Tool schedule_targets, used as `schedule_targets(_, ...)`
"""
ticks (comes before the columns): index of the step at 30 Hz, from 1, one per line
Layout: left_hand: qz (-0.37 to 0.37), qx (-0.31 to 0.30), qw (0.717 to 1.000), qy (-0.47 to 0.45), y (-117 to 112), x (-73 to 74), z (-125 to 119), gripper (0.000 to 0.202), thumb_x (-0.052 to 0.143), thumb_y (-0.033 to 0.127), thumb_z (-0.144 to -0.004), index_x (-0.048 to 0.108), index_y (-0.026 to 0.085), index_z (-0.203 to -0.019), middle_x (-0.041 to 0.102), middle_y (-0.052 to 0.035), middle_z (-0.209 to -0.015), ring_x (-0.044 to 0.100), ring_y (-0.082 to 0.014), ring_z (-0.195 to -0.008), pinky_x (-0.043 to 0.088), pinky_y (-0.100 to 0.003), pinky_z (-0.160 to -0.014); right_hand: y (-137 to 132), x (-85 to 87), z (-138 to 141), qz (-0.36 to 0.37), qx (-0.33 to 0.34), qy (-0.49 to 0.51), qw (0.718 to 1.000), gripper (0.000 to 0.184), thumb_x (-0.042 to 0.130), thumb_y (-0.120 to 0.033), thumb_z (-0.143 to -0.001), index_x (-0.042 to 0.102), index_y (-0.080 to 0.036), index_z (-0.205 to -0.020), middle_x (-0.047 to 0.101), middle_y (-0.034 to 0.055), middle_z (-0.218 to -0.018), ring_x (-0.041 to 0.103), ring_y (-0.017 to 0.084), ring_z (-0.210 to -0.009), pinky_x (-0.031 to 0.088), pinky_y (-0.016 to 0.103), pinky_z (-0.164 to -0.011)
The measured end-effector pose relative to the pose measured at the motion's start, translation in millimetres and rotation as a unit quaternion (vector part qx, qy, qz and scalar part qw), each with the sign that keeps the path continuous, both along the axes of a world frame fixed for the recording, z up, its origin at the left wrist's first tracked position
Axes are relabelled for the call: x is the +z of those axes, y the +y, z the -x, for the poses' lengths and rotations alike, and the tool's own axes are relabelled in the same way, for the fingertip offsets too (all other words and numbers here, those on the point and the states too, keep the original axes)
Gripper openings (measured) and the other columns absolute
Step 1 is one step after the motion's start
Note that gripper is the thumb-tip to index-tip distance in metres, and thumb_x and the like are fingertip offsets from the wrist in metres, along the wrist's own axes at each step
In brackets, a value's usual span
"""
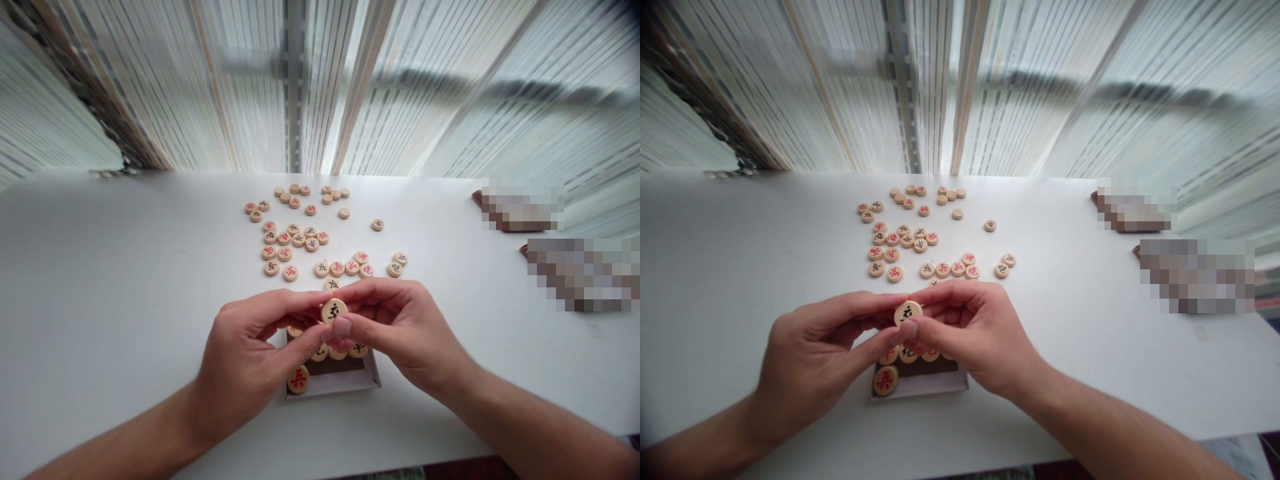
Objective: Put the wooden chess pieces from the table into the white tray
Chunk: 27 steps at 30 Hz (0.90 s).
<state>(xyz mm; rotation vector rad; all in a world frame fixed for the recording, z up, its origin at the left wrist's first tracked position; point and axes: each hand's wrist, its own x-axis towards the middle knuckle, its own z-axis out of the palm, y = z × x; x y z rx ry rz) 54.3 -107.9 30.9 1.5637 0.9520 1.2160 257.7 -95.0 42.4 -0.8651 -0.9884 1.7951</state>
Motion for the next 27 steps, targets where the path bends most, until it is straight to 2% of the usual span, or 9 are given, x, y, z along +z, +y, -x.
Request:
schedule_targets(9, -0.069, -0.006, 0.996, 0.058, 1.1, 7.0, -2.3, 0.030, 0.088, 0.015, -0.089, 0.088, 0.033, -0.114, 0.087, 0.0009, -0.090, 0.080, -0.0163, -0.074, 0.067, -0.025, -0.073, -1.4, 0.8, -2.0, 0.043, 0.018, -0.031, 0.998, 0.036, 0.110, -0.025, -0.058, 0.084, -0.015, -0.080, 0.081, 0.0050, -0.070, 0.075, 0.015, -0.058, 0.065, 0.020, -0.056)
schedule_targets(14, -0.066, -0.010, 0.995, 0.074, 1.1, 8.1, -3.3, 0.024, 0.087, 0.016, -0.089, 0.088, 0.030, -0.108, 0.087, -0.0009, -0.088, 0.079, -0.0179, -0.072, 0.068, -0.028, -0.075, -1.8, 3.3, -2.3, 0.031, 0.031, -0.031, 0.999, 0.027, 0.105, -0.028, -0.071, 0.083, -0.015, -0.079, 0.079, 0.0037, -0.065, 0.071, 0.011, -0.054, 0.061, 0.016, -0.054)
schedule_targets(17, -0.059, -0.008, 0.997, 0.056, 1.5, 4.3, -2.2, 0.031, 0.089, 0.015, -0.086, 0.087, 0.030, -0.113, 0.086, -0.0003, -0.088, 0.078, -0.0171, -0.072, 0.066, -0.026, -0.070, -1.5, 2.3, -2.8, 0.011, 0.039, -0.021, 0.999, 0.022, 0.100, -0.029, -0.080, 0.084, -0.015, -0.080, 0.079, 0.0035, -0.064, 0.073, 0.011, -0.054, 0.061, 0.015, -0.055)
schedule_targets(20, -0.037, -0.011, 0.998, 0.056, 0.5, 0.4, 1.1, 0.035, 0.087, 0.014, -0.089, 0.086, 0.029, -0.120, 0.086, -0.0015, -0.092, 0.078, -0.0172, -0.076, 0.065, -0.025, -0.069, -1.1, -0.2, -3.6, 0.000, 0.051, -0.004, 0.999, 0.018, 0.096, -0.031, -0.085, 0.087, -0.015, -0.088, 0.079, 0.0035, -0.064, 0.074, 0.011, -0.056, 0.063, 0.016, -0.058)
schedule_targets(23, -0.038, -0.012, 0.997, 0.060, -0.3, -0.1, 4.7, 0.037, 0.086, 0.014, -0.091, 0.085, 0.031, -0.123, 0.086, -0.0019, -0.096, 0.079, -0.0168, -0.080, 0.065, -0.024, -0.074, -0.4, -1.9, -3.8, 0.013, 0.062, 0.021, 0.998, 0.020, 0.098, -0.027, -0.082, 0.088, -0.016, -0.095, 0.080, 0.0027, -0.069, 0.075, 0.012, -0.060, 0.065, 0.018, -0.062)
schedule_targets(27, -0.070, -0.016, 0.996, 0.061, 1.5, 3.5, 5.1, 0.041, 0.087, 0.013, -0.091, 0.085, 0.035, -0.125, 0.087, 0.0003, -0.099, 0.079, -0.0159, -0.083, 0.064, -0.024, -0.079, 0.9, -2.2, -2.9, 0.037, 0.076, 0.043, 0.995, 0.028, 0.103, -0.021, -0.073, 0.085, -0.017, -0.094, 0.080, 0.0016, -0.073, 0.075, 0.012, -0.064, 0.065, 0.020, -0.063)
